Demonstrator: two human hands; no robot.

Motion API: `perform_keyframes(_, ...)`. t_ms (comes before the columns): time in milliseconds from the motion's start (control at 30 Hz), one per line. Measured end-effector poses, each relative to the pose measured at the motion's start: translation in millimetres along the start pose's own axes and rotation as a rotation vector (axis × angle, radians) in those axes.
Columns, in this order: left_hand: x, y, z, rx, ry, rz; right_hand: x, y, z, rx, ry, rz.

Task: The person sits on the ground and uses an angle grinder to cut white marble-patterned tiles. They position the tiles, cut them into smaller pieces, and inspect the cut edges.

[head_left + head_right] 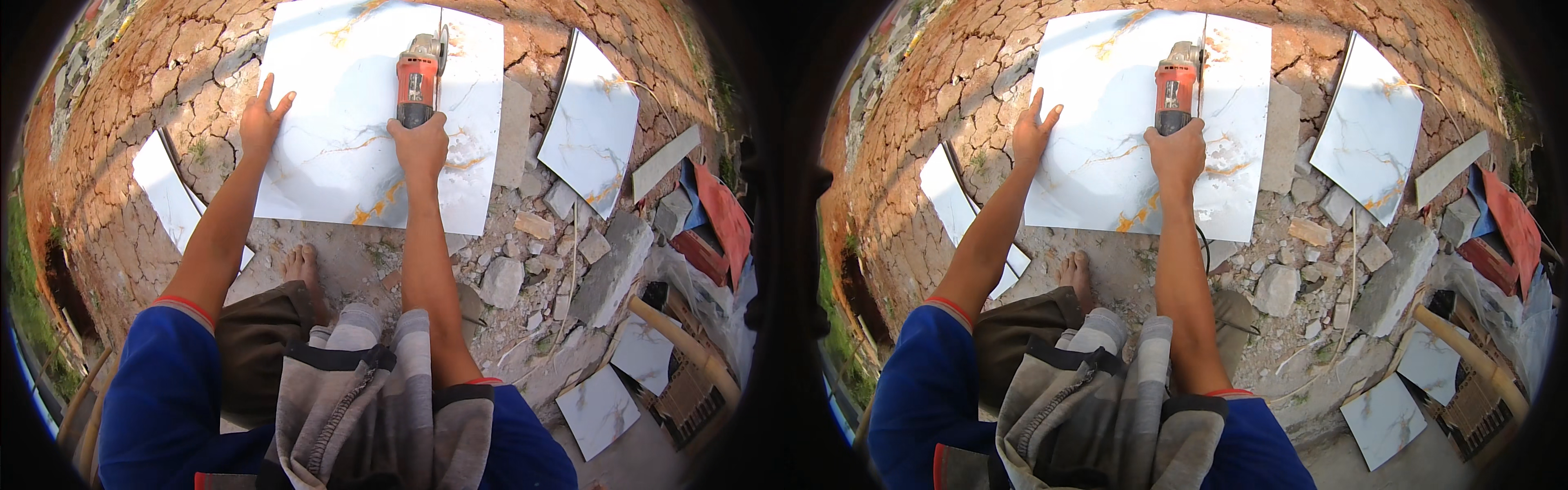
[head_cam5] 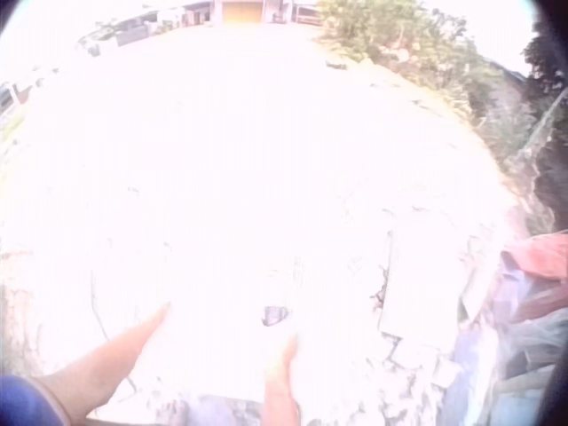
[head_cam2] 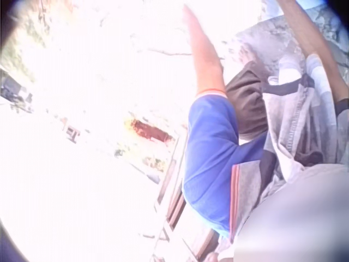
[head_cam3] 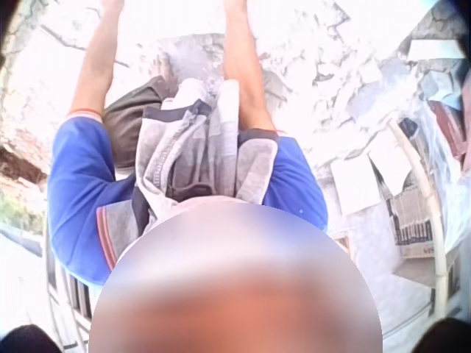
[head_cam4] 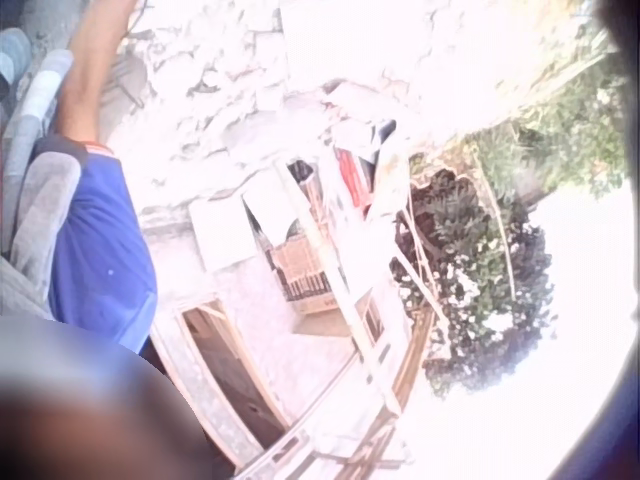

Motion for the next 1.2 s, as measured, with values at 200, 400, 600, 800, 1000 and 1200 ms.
perform_keyframes(200, -1, 2, 1, -0.051, -0.025, -0.044, 2, -3, -4, 0.004, 0.022, 0.01)
perform_keyframes(400, 2, 2, -3, -0.051, -0.042, -0.037, 2, 1, -3, -0.008, 0.045, 0.024)
perform_keyframes(600, 4, 0, -6, 0.002, -0.039, 0.009, -1, -25, -13, -0.023, 0.039, 0.028)
perform_keyframes(800, 4, -1, -6, 0.005, -0.026, 0.022, -3, -26, -19, -0.003, 0.025, 0.001)
perform_keyframes(1000, 4, 1, -4, -0.024, -0.041, -0.011, -1, -24, -19, -0.026, 0.024, 0.025)
perform_keyframes(1200, 2, 1, -1, -0.038, -0.041, -0.025, 0, -38, -25, -0.027, 0.037, 0.026)
Point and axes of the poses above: each hand's wrist, its own y-axis towards the middle knuckle, its own x-axis out of the back of the hand, z = x × y, the point moved 5 cm from there along y, towards the middle knuckle, and after that the axes turned 6 degrees about z, right-handed, at the moved point
